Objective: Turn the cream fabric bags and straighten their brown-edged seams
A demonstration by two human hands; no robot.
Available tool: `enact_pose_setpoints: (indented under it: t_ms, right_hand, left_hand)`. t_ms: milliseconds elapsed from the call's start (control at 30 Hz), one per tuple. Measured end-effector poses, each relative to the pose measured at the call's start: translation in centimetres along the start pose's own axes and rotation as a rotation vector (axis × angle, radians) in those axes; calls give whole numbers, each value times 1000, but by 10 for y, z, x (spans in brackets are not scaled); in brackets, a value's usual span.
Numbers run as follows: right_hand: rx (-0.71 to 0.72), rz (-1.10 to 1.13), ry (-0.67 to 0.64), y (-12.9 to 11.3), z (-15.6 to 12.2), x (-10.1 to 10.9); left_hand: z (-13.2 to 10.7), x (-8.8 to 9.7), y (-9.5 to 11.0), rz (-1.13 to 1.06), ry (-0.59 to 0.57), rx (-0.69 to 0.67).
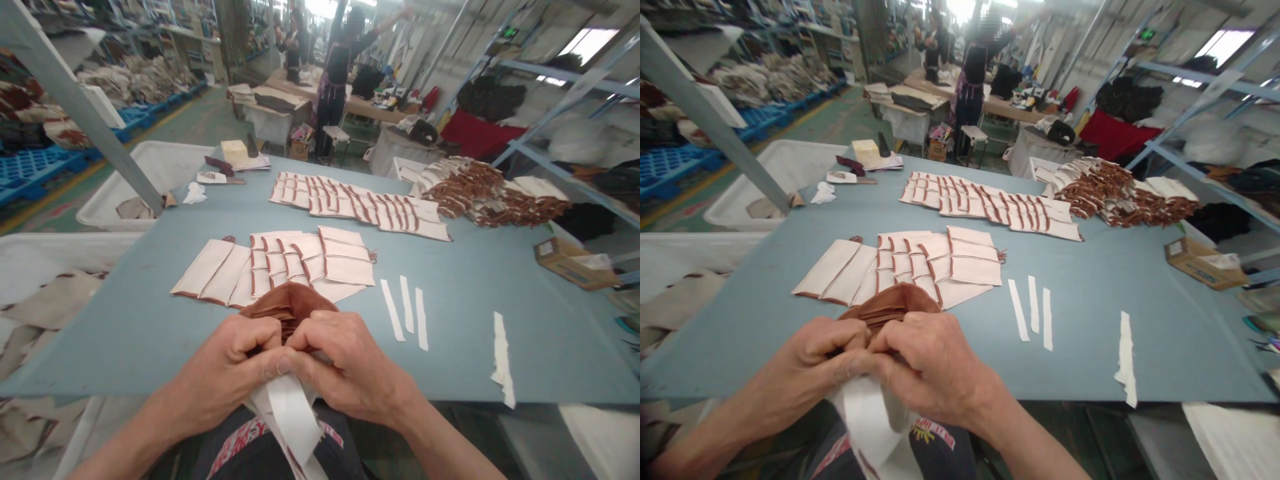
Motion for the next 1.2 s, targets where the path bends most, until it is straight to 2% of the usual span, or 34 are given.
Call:
enact_pose_setpoints:
  t_ms: [67, 167, 300, 400, 500, 633, 767, 833, 933, 1000, 1200]
  right_hand:
    - [19, 67, -10, 0, -6, 5]
    - [58, 108, -49, -1, -14, 14]
    - [110, 58, -79, -4, -27, 21]
    - [114, 18, -120, 0, -33, 18]
    - [124, 10, -132, 13, -34, 10]
    - [121, 247, -88, 37, -23, -7]
    - [0, 583, -79, 51, -10, -19]
    - [-80, 693, -87, 54, -7, -20]
    - [-220, 712, -76, 58, -8, -16]
    - [-255, 668, -68, 58, -8, -12]
    - [-107, 515, -47, 47, -1, 4]
  left_hand:
    - [-2, -7, -3, -131, -36, 29]
    - [-9, -9, -4, -130, -47, 12]
    - [-17, -8, -4, 144, -55, -101]
    - [-23, -12, -2, 366, -26, -161]
    - [-29, -21, 0, 382, -20, -124]
    - [-32, -34, -8, 99, 25, 113]
    - [-35, -46, -34, -398, 98, 403]
    - [-35, -48, -45, -507, 143, 483]
    - [-27, -41, -46, -437, 178, 432]
    - [-21, -34, -43, -368, 178, 363]
    - [-23, -16, -41, -166, 147, 245]
Point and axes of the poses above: each hand's wrist, its own z-axis towards the middle knuckle, its own x-axis out of the back of the hand, y = z × x, the point moved 5 cm from there along z, towards the middle knuckle, and after that the axes turned 7 degrees about x, right-handed, at the moved point
